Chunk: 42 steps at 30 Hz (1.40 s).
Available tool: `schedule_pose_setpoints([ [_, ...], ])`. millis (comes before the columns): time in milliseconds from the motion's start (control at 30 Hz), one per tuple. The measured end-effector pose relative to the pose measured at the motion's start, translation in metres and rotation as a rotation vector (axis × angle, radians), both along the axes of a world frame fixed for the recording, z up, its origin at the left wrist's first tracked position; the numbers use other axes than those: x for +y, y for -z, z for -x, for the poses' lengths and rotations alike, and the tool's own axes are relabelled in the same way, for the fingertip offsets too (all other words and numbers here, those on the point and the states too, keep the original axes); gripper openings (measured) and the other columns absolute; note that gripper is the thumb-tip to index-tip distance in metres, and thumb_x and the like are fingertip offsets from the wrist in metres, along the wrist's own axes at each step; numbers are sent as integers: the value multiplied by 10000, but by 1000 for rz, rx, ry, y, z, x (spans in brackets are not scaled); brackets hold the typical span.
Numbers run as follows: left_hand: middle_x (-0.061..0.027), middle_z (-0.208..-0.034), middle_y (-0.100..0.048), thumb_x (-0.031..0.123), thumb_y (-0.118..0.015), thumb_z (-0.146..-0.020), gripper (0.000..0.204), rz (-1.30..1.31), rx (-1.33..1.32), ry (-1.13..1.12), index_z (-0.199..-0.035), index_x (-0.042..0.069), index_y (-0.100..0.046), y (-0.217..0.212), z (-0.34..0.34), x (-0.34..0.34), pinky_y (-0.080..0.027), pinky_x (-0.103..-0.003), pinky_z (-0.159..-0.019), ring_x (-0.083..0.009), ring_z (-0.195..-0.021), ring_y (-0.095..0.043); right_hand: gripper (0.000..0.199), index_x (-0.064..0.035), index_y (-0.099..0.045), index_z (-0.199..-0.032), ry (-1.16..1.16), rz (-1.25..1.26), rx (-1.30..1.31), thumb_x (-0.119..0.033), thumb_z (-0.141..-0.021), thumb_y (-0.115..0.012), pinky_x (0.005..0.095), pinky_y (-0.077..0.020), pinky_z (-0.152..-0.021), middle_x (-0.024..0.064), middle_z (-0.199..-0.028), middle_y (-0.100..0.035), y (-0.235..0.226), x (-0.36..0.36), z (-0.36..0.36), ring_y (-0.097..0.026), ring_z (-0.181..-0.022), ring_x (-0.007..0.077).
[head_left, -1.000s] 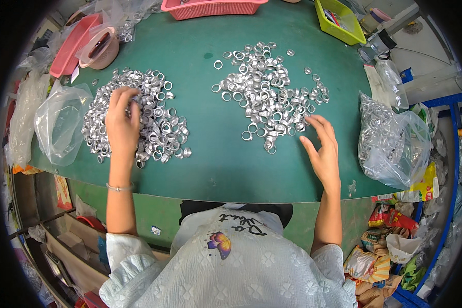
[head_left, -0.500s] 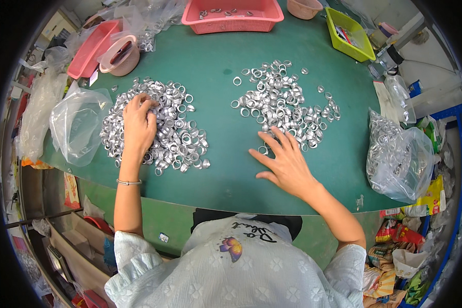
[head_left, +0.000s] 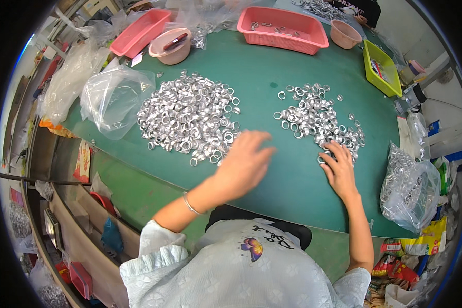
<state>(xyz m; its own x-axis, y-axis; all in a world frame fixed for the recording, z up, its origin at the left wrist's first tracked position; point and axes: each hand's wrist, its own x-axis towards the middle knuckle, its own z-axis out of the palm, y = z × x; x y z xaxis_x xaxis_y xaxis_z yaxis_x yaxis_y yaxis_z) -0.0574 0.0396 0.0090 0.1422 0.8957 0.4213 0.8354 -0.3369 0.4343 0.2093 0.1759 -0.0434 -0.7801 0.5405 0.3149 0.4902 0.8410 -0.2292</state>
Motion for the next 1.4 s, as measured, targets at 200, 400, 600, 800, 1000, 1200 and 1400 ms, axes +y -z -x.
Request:
schedule_pose_setpoints([
  [200,-150,-1111,-485,-1,-608,-747,305,139,-353,144,-1044,24,-544,8,-41,-22,-417,-402,-860,-322,-1043,-477,274,5,-598,-1016,120,502,520,34,-744,-602,315,-378,-924,86,-1052,-598,-16,-15,-5,-527,-1044,207],
  [400,-67,-1016,-538,-21,-594,-805,406,446,-1189,239,-1195,15,-486,15,-74,-25,-463,-242,-764,-115,-902,-539,292,27,-599,-1043,146,1000,825,41,-753,-633,247,-413,-800,51,-941,-591,-47,-93,18,-514,-871,111],
  [600,-69,-966,-565,-12,-596,-810,301,315,-1121,295,-1110,-4,-578,13,-94,-25,-474,-245,-714,-122,-855,-556,221,19,-637,-942,125,777,765,4,-723,-668,264,-425,-710,62,-788,-602,-47,-114,9,-526,-762,148],
  [800,-83,-827,-620,21,-578,-834,186,487,-1100,272,-1001,-42,-631,11,-95,-22,-480,-250,-644,-141,-705,-584,148,30,-638,-870,119,834,760,-1,-727,-662,268,-415,-653,68,-723,-598,-37,-115,-2,-528,-704,156],
  [1000,-78,-818,-619,81,-542,-876,205,694,-1568,285,-1015,-54,-610,21,-99,-10,-464,-228,-612,-117,-675,-562,144,35,-636,-881,213,796,796,8,-740,-645,270,-429,-673,86,-773,-602,-46,-108,-7,-531,-698,160],
  [1200,-76,-839,-616,118,-506,-903,220,1069,-2063,317,-1045,-30,-587,32,-97,8,-450,-210,-614,-108,-681,-543,195,23,-629,-935,447,468,547,18,-740,-629,283,-442,-695,117,-853,-593,-39,-73,-14,-547,-787,212],
  [1400,-83,-859,-601,11,-485,-858,206,1036,-1881,103,-1036,-33,-579,19,-103,25,-447,-208,-628,-110,-691,-537,341,-38,-545,-1065,535,148,118,-39,-735,-633,376,-371,-716,112,-914,-509,-6,-54,-18,-484,-836,276],
])
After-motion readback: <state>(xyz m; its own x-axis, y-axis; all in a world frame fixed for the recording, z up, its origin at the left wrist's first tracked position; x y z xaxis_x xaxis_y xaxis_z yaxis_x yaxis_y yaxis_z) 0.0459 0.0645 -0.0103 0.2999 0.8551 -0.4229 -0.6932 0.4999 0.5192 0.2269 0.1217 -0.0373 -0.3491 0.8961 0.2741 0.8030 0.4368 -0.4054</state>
